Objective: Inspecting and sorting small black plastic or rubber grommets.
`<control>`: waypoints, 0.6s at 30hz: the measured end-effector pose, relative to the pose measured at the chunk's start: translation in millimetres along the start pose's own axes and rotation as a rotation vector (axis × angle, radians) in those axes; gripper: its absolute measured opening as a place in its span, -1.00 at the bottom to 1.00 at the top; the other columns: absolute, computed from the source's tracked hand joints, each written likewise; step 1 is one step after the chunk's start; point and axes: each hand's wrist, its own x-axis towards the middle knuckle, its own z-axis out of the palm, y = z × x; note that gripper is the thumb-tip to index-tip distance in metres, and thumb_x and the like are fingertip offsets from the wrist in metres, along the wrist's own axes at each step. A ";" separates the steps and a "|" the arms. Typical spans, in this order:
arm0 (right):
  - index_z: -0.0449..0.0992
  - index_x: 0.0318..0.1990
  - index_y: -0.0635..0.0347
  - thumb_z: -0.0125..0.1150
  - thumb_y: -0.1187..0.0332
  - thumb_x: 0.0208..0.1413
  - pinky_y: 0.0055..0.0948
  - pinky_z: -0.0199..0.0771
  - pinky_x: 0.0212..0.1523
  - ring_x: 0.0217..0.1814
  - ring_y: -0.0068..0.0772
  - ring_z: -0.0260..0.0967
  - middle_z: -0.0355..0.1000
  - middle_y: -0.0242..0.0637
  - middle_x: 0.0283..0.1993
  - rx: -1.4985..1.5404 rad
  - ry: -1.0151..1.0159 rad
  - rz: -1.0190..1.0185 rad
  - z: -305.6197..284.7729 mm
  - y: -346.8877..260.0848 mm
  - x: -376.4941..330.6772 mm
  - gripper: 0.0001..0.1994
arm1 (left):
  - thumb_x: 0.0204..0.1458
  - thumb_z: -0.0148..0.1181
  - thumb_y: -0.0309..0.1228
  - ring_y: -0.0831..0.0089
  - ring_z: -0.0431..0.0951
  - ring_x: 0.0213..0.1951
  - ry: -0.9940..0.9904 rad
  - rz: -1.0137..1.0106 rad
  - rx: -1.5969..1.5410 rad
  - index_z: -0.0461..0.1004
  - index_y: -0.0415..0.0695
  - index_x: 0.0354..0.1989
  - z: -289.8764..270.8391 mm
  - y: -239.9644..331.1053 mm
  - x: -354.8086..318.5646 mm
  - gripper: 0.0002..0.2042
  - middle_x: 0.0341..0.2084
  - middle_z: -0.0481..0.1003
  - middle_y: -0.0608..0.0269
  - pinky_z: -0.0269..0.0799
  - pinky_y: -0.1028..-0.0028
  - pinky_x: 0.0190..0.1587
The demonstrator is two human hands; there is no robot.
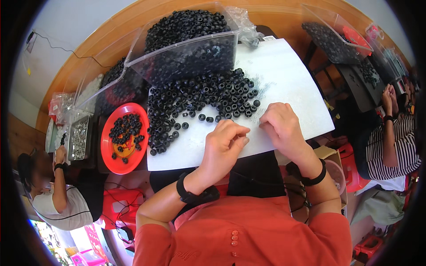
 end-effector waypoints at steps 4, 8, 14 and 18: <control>0.44 -0.33 0.20 0.32 0.60 -0.10 -0.32 0.35 -0.25 -0.28 -0.22 0.42 0.43 -0.25 -0.37 0.202 0.064 0.103 3.5 -7.2 4.0 -0.81 | 0.00 0.34 -0.61 0.53 0.48 -0.35 0.063 -0.079 -0.054 0.58 -0.23 -0.15 4.8 0.1 6.8 -0.78 -0.38 0.51 0.25 0.39 0.56 -0.34; 0.49 -0.27 0.25 0.31 0.55 0.04 -0.56 0.39 -0.23 -0.29 -0.55 0.42 0.48 -0.39 -0.33 0.776 -0.030 0.510 2.2 -15.5 4.7 -0.87 | -0.04 0.41 -0.59 0.57 0.49 -0.37 0.083 -0.063 -0.093 0.57 -0.23 -0.18 5.8 2.9 9.7 -0.77 -0.38 0.50 0.29 0.39 0.58 -0.34; 0.53 -0.24 0.27 0.25 0.53 0.13 -0.62 0.39 -0.17 -0.23 -0.71 0.39 0.49 -0.47 -0.29 1.153 -0.119 0.712 7.4 -22.6 5.8 -0.93 | -0.03 0.41 -0.60 0.58 0.47 -0.41 0.117 -0.201 -0.309 0.55 -0.25 -0.30 4.2 1.0 7.1 -0.85 -0.43 0.48 0.31 0.38 0.57 -0.36; 0.52 -0.21 0.28 0.23 0.53 0.14 -0.61 0.39 -0.19 -0.24 -0.69 0.38 0.47 -0.45 -0.30 1.117 -0.096 0.665 20.5 -30.1 10.9 -0.92 | -0.05 0.42 -0.62 0.69 0.45 -0.43 0.113 -0.149 -0.235 0.57 -0.24 -0.31 -5.0 -1.0 2.3 -0.85 -0.44 0.49 0.41 0.33 0.64 -0.41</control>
